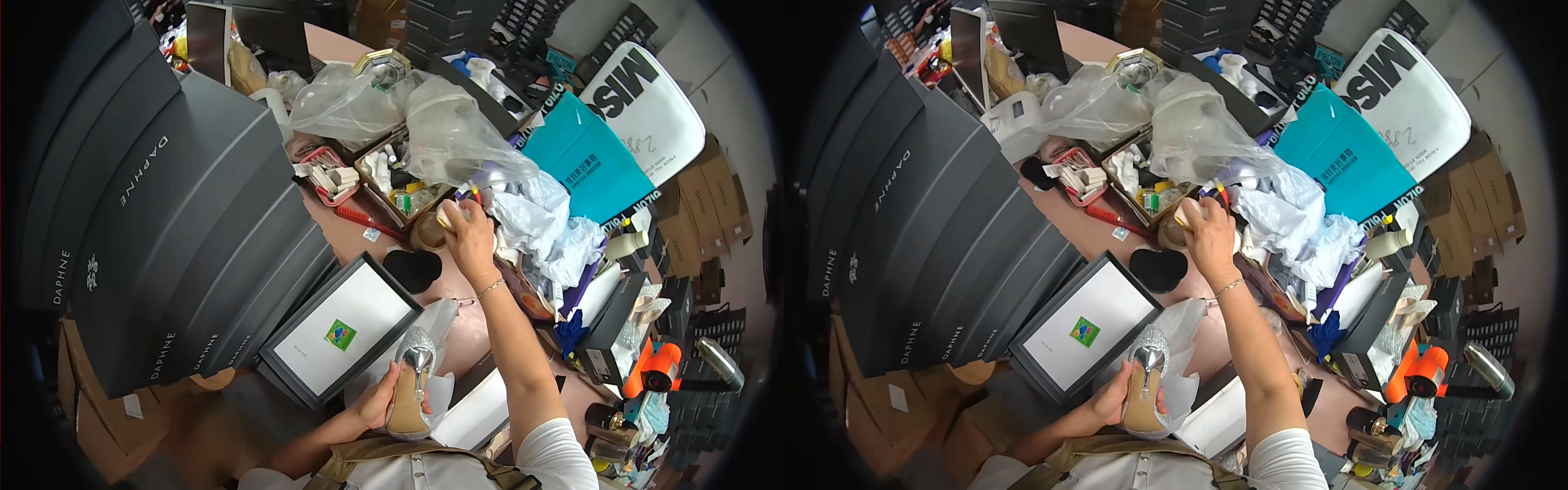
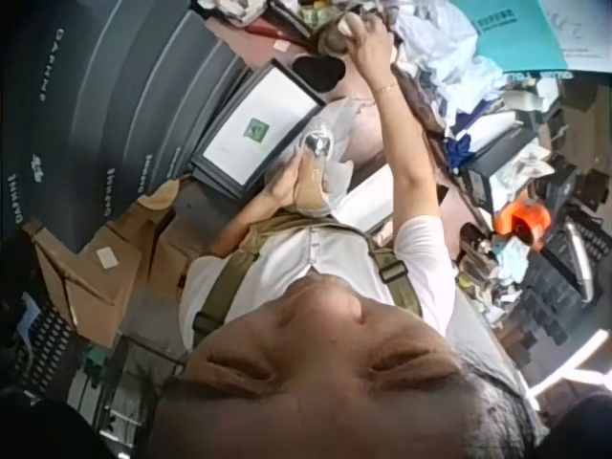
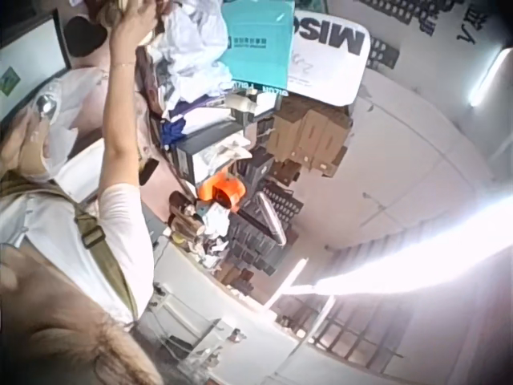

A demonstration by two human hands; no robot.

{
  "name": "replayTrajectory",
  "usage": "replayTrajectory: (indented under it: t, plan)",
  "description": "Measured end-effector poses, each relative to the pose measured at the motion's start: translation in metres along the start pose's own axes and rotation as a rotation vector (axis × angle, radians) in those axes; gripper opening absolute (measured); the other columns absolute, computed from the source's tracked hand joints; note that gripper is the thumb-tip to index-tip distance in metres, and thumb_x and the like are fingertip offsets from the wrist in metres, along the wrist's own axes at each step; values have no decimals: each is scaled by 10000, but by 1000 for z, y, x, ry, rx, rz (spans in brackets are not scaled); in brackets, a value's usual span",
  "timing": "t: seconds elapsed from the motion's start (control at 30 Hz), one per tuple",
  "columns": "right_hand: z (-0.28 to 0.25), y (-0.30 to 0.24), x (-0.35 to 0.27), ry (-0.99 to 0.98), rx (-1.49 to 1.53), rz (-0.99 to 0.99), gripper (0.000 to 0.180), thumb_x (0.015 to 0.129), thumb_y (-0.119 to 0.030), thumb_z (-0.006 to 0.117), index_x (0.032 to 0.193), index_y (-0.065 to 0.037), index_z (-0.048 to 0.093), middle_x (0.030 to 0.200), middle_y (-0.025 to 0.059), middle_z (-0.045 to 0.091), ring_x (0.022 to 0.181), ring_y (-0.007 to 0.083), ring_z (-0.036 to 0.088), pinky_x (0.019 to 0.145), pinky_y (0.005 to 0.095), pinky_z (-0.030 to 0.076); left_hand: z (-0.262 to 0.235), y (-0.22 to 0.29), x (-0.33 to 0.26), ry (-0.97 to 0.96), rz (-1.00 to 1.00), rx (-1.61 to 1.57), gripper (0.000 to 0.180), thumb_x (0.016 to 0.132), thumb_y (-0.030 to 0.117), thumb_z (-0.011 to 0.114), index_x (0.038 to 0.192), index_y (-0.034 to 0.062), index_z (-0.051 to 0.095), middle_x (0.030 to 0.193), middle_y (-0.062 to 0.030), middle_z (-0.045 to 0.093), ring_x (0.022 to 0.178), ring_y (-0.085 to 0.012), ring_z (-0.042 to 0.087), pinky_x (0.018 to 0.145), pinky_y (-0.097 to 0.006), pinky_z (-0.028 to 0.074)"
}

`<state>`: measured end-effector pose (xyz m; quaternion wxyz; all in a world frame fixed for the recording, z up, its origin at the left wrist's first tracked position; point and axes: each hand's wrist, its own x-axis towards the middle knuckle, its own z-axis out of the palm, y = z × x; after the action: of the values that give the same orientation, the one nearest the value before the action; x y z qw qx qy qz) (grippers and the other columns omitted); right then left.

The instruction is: Clean shoe soles with a brush and pack high-heeled shoes into boxes with wrapping paper.

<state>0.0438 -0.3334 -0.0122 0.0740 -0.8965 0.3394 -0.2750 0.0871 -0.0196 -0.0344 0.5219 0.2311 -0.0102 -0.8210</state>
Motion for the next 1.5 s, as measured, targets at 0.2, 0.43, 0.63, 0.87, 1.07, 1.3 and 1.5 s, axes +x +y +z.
replayTrajectory:
  t: [0.2, 0.43, 0.63, 0.87, 1.07, 1.3, 1.5]
  plan:
    - [39, -1, -11, 22, 221, 174, 642, 638, 37, 696, 1232, -113, 502, 1226, 175, 472, 1112, 379, 489, 946, 399, 428, -10, 3, -4, -71, -2, -52, 699, 903, 649, 299, 1151, 26, 495, 1032, -120, 575, 973, -301, 601, 869, -439, 484]
    - [17, 14, -9, 287, 260, 55, 528, 679, 48, 671, 1171, -43, 504, 1156, 171, 506, 1063, 354, 518, 937, 405, 420, 8, 13, -11, -8, -9, -3, 555, 896, 518, 513, 1171, 36, 487, 1050, -131, 578, 988, -297, 600, 914, -466, 468]
    - [-35, 27, -52, 929, 1081, 729, 391, 848, -14, 613, 1185, -38, 417, 1071, 112, 532, 941, 198, 584, 734, 314, 558, -9, 8, -4, -55, -31, -246, 522, 920, 485, 477, 1230, 67, 454, 1037, -159, 587, 960, -332, 604, 953, -513, 431]
    - [8, -2, -20, 292, 248, 55, 462, 707, 18, 674, 1143, -60, 544, 1170, 179, 510, 1083, 370, 497, 917, 409, 418, 18, 44, -5, 6, 158, 40, 445, 990, 434, 328, 1196, 53, 427, 960, -127, 588, 878, -274, 634, 778, -405, 531]
    - [-24, -18, -45, 16, 378, 237, 346, 838, -115, 595, 1179, -65, 556, 1184, 203, 493, 1082, 362, 518, 892, 388, 446, 22, 34, -12, 162, 290, 86, 474, 970, 474, 372, 1184, 54, 421, 908, -112, 585, 767, -246, 642, 702, -385, 546]
    - [-186, -139, -230, -186, 461, 169, 307, 770, -60, 617, 1076, -88, 606, 1103, 146, 542, 890, 295, 573, 730, 374, 494, 51, 4, -15, 164, 202, 324, 503, 976, 487, 340, 1173, 37, 445, 900, -94, 588, 754, -195, 624, 706, -344, 536]
    - [-201, -175, -281, -128, 282, 211, 310, 713, -77, 668, 1016, -105, 610, 974, 89, 572, 814, 246, 592, 644, 351, 510, 94, -36, -13, 68, 179, 658, 464, 1003, 441, 307, 1091, 28, 499, 924, -48, 562, 826, -101, 546, 760, -248, 459]
